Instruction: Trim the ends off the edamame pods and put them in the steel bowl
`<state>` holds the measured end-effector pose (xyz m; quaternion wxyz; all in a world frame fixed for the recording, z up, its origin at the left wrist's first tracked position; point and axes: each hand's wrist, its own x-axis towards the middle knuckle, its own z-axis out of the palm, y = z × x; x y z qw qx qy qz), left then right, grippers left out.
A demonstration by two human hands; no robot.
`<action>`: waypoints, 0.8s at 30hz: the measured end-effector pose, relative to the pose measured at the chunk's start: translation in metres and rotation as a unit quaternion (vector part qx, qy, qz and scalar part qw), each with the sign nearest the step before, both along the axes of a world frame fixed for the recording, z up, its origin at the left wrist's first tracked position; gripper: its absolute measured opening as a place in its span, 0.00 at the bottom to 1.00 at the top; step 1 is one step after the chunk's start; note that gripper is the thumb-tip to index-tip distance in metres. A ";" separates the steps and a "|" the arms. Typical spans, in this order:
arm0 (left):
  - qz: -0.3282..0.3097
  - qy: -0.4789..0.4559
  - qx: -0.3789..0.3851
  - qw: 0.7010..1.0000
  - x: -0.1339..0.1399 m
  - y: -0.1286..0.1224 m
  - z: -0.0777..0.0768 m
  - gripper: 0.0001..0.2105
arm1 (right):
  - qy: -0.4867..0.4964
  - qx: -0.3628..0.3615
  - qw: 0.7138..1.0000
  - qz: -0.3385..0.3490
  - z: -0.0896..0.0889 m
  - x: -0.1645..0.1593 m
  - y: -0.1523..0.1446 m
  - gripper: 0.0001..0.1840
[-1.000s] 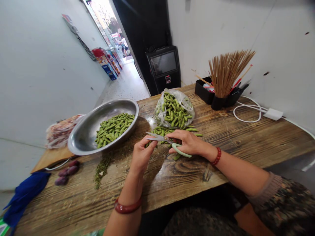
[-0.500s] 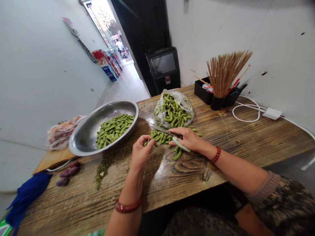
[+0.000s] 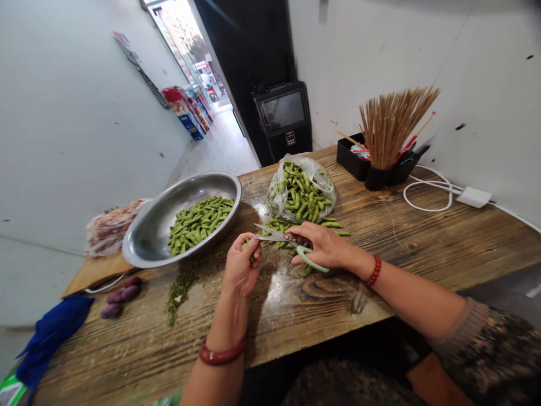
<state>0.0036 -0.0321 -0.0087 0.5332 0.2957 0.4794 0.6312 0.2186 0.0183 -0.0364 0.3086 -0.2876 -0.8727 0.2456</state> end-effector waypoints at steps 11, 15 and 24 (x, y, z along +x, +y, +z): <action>-0.029 0.010 0.000 1.000 0.007 -0.002 0.000 0.15 | 0.009 0.000 1.000 -0.002 -0.001 -0.001 0.000 0.34; -0.058 0.045 -0.010 0.997 0.009 -0.003 0.000 0.14 | 0.030 -0.001 1.000 -0.004 -0.005 -0.001 0.002 0.32; -0.109 0.118 0.000 0.987 0.007 -0.007 -0.002 0.12 | 0.033 -0.025 0.999 -0.010 -0.002 0.002 0.006 0.29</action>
